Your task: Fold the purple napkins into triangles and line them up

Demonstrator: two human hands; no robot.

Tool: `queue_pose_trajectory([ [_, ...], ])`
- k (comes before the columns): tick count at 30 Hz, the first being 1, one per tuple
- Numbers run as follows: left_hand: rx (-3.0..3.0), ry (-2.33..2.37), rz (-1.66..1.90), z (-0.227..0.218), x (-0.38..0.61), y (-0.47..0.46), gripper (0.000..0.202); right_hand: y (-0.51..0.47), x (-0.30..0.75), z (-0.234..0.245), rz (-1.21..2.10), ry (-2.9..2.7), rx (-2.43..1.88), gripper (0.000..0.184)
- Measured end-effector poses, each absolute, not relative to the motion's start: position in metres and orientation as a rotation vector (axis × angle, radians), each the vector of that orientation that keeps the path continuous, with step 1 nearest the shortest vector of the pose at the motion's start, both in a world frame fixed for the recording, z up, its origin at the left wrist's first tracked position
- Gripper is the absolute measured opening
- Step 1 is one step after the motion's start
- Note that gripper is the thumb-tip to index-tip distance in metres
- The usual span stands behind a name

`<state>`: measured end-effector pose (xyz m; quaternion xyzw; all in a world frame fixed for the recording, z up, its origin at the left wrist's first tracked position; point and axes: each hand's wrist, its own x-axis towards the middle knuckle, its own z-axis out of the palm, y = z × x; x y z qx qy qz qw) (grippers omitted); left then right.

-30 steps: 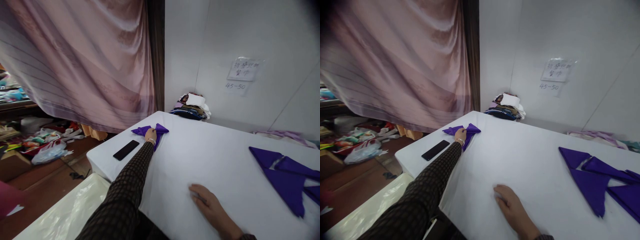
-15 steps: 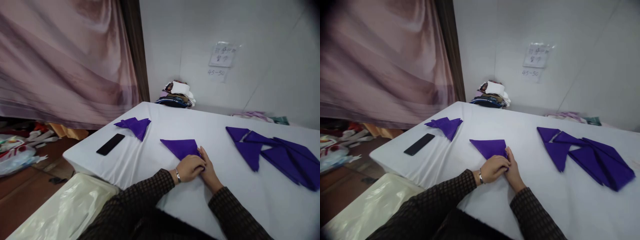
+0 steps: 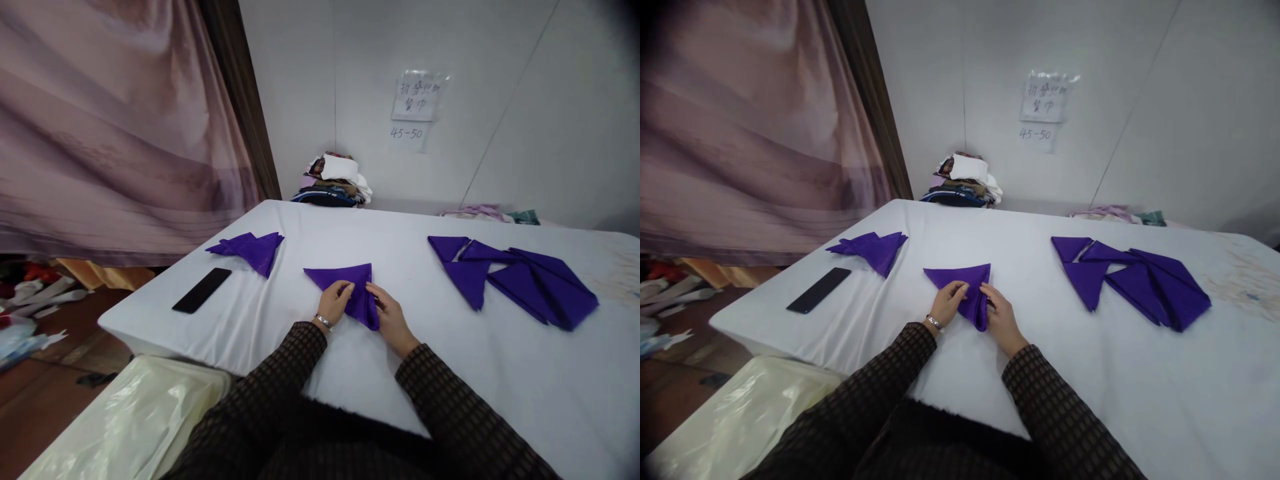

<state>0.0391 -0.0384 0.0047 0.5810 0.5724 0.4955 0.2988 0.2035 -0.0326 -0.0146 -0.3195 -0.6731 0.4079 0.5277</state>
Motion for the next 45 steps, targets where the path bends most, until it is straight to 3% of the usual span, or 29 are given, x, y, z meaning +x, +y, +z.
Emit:
queue_pose_trajectory([
  [9, 1.414, 1.350, 1.285, 0.008, 0.044, -0.047, 0.031, -0.047, 0.198, -0.006, 0.892, -1.798, -0.646, 0.046],
  [16, 1.162, 1.169, 1.288, 0.008, 0.040, -0.043, 0.032, -0.044, 0.199, -0.003, 0.704, -1.828, -0.655, 0.028],
  [20, 1.121, 1.223, 1.551, 0.014, 0.032, -0.040, 0.029, -0.037, 0.212, 0.005, 0.555, -1.771, -0.719, 0.019],
  [24, 1.225, 1.338, 1.838, 0.022, 0.023, -0.051, 0.023, -0.030, 0.235, 0.019, 0.301, -1.676, -0.823, 0.019],
  [28, 1.298, 1.440, 1.800, 0.020, 0.023, -0.065, 0.022, -0.026, 0.256, 0.023, 0.124, -1.704, -0.890, 0.024],
  [36, 1.073, 1.250, 1.428, 0.011, 0.029, -0.063, 0.031, -0.026, 0.264, 0.017, 0.362, -1.776, -1.167, 0.021],
  [39, 1.127, 1.153, 1.332, 0.010, 0.035, -0.066, 0.033, -0.038, 0.245, 0.019, 0.733, -1.595, -1.028, 0.017],
  [45, 1.179, 1.106, 1.280, 0.007, 0.040, -0.067, 0.035, -0.057, 0.204, 0.007, 1.276, -1.550, -0.865, 0.038],
])
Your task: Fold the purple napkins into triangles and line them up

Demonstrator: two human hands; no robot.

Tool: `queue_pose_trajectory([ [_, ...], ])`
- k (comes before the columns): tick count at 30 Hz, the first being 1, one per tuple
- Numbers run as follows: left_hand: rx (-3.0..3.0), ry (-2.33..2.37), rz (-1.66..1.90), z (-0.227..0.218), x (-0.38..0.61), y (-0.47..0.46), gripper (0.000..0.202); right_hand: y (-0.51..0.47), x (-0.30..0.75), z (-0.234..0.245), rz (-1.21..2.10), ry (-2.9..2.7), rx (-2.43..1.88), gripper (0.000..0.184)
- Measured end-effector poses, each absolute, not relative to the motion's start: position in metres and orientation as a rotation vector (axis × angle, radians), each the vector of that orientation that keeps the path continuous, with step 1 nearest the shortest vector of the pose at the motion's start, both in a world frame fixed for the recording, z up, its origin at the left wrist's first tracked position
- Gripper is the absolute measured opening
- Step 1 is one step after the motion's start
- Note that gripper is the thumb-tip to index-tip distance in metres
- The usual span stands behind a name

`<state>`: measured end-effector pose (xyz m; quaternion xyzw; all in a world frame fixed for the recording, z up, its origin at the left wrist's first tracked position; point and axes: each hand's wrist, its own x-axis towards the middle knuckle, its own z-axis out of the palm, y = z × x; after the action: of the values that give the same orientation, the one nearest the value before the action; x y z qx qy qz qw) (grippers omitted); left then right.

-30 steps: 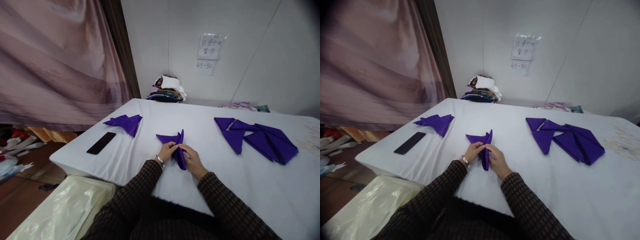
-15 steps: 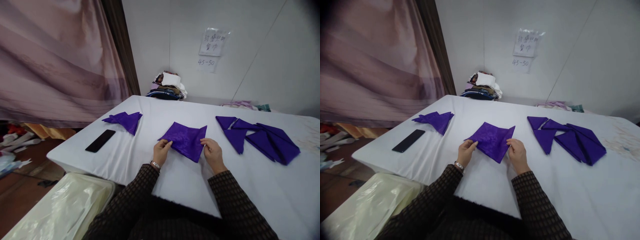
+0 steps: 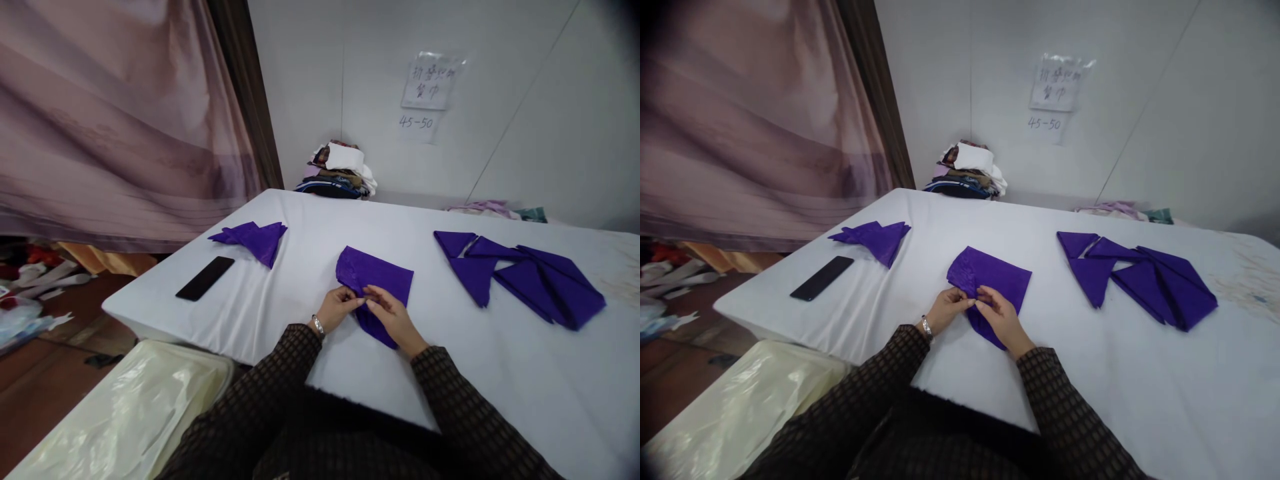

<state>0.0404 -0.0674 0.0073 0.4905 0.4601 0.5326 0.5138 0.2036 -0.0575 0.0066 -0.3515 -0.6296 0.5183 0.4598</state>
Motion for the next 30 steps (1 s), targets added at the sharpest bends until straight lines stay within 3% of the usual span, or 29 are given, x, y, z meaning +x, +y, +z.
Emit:
queue_pose_trajectory([
  [5, 1.162, 1.073, 1.243, 0.011, 0.041, -0.066, 0.036, -0.057, 0.199, -0.005, 1.276, -1.669, -0.877, 0.037],
  [11, 1.129, 1.092, 1.219, 0.010, 0.040, -0.065, 0.039, -0.054, 0.201, -0.002, 1.246, -1.689, -1.000, 0.020],
  [18, 1.107, 1.106, 1.241, 0.007, 0.036, -0.060, 0.042, -0.048, 0.208, 0.000, 1.389, -1.365, -1.001, 0.030],
  [24, 1.093, 1.111, 1.258, 0.004, 0.040, -0.062, 0.046, -0.053, 0.208, -0.002, 1.188, -1.682, -0.959, 0.036],
  [30, 1.046, 1.147, 1.250, -0.016, 0.043, -0.058, 0.053, -0.036, 0.215, -0.037, 1.057, -1.759, -1.119, 0.025],
])
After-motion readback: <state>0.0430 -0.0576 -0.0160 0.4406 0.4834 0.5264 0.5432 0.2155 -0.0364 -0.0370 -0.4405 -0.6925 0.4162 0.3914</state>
